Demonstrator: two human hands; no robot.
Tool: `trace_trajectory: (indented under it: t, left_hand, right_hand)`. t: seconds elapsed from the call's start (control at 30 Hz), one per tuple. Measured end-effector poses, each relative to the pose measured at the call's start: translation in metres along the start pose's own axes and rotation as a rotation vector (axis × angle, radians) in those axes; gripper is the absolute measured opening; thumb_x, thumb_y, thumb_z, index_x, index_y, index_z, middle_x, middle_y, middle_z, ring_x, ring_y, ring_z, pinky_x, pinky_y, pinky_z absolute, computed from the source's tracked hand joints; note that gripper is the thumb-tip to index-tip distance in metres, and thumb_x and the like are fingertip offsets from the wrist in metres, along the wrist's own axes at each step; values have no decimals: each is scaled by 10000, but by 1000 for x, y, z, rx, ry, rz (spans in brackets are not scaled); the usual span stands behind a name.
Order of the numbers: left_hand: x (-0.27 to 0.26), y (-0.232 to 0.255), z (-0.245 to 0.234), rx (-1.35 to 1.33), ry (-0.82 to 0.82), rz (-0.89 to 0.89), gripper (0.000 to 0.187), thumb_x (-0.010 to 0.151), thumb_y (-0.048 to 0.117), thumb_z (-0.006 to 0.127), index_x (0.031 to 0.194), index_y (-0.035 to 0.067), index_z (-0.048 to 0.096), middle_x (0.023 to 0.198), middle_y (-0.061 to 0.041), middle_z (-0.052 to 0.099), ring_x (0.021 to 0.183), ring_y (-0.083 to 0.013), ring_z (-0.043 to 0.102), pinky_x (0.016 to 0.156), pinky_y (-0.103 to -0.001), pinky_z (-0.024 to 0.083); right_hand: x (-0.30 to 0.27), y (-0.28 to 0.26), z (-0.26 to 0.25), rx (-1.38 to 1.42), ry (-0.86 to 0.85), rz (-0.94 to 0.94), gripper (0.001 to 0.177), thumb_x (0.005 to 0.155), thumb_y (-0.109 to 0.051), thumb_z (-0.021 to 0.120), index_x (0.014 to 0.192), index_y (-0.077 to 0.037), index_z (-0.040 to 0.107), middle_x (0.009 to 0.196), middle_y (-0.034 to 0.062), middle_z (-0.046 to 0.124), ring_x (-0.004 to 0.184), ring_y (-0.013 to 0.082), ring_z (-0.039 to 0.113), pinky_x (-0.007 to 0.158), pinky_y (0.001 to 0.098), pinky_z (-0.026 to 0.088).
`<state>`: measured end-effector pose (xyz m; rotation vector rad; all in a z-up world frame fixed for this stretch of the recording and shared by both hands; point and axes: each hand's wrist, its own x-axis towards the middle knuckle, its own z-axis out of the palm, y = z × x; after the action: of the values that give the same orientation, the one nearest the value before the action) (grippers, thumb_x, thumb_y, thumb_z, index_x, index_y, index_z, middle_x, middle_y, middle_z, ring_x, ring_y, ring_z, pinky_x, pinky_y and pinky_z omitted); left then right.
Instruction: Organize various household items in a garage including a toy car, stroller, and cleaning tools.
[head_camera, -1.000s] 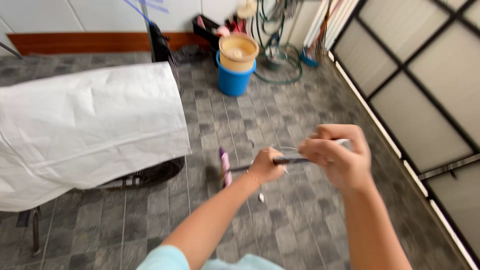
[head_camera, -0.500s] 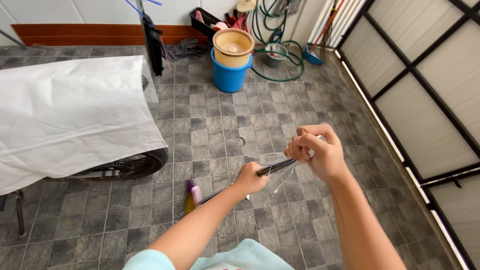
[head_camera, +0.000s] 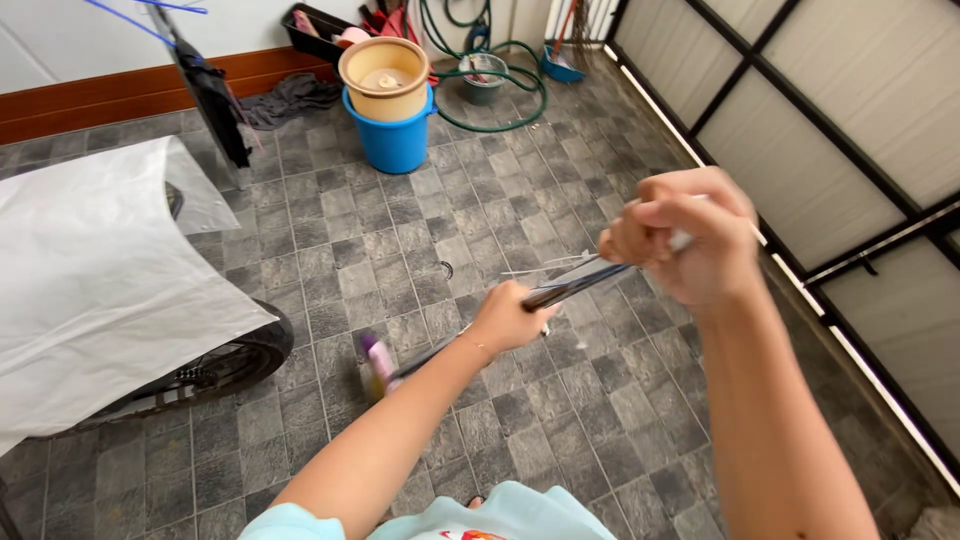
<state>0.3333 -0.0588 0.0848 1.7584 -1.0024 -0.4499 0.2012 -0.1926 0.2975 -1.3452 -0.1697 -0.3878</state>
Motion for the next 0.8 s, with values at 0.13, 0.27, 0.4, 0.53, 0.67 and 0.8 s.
trace_trajectory:
  t: [0.13,0.27,0.4,0.53,0.67,0.8]
  left_hand:
    - [-18,-33,32,144,-82,-81,347,855,317,774,678,22,727,564,-166,640,482,-276,629,552,-408,530]
    - [-11,-35,74,13,-100,-225,297,887,315,730,763,46,751,631,-139,683,533,-266,643,558,-417,526]
    - [26,-66,103,-19,217,106,154,775,187,755,795,35,739,777,-161,727,742,-296,700,668,-381,557]
    - [82,-28,58,-46,167,133,166,778,217,753,754,56,718,759,-138,740,738,-255,717,639,-373,532]
    - [118,-31,2,-93,157,196,102,734,139,668,751,46,705,725,-169,699,646,-302,688,631,-397,541]
    - [141,-107,-81,249,85,165,154,714,176,712,673,30,684,692,-206,664,633,-391,669,605,-457,548]
  right_hand:
    - [-4,33,-18,56,46,113,312,841,-34,479,553,-81,367,476,54,354,451,158,314,606,407,399]
    - [-8,30,-14,-112,-173,136,322,806,-80,557,543,-76,371,505,29,351,475,132,288,503,329,279]
    - [11,34,11,-562,-365,90,383,849,-168,627,596,-79,353,573,-4,320,524,100,304,499,281,264]
    - [39,19,2,-687,-351,49,303,781,-193,608,526,-99,474,482,-21,421,414,81,339,382,278,262]
    - [79,12,-20,-477,-117,-97,271,823,-167,585,581,-87,493,499,34,449,422,117,368,461,297,314]
    - [137,89,-38,-93,141,-135,358,921,-123,539,597,-91,389,476,67,386,423,168,364,580,420,458]
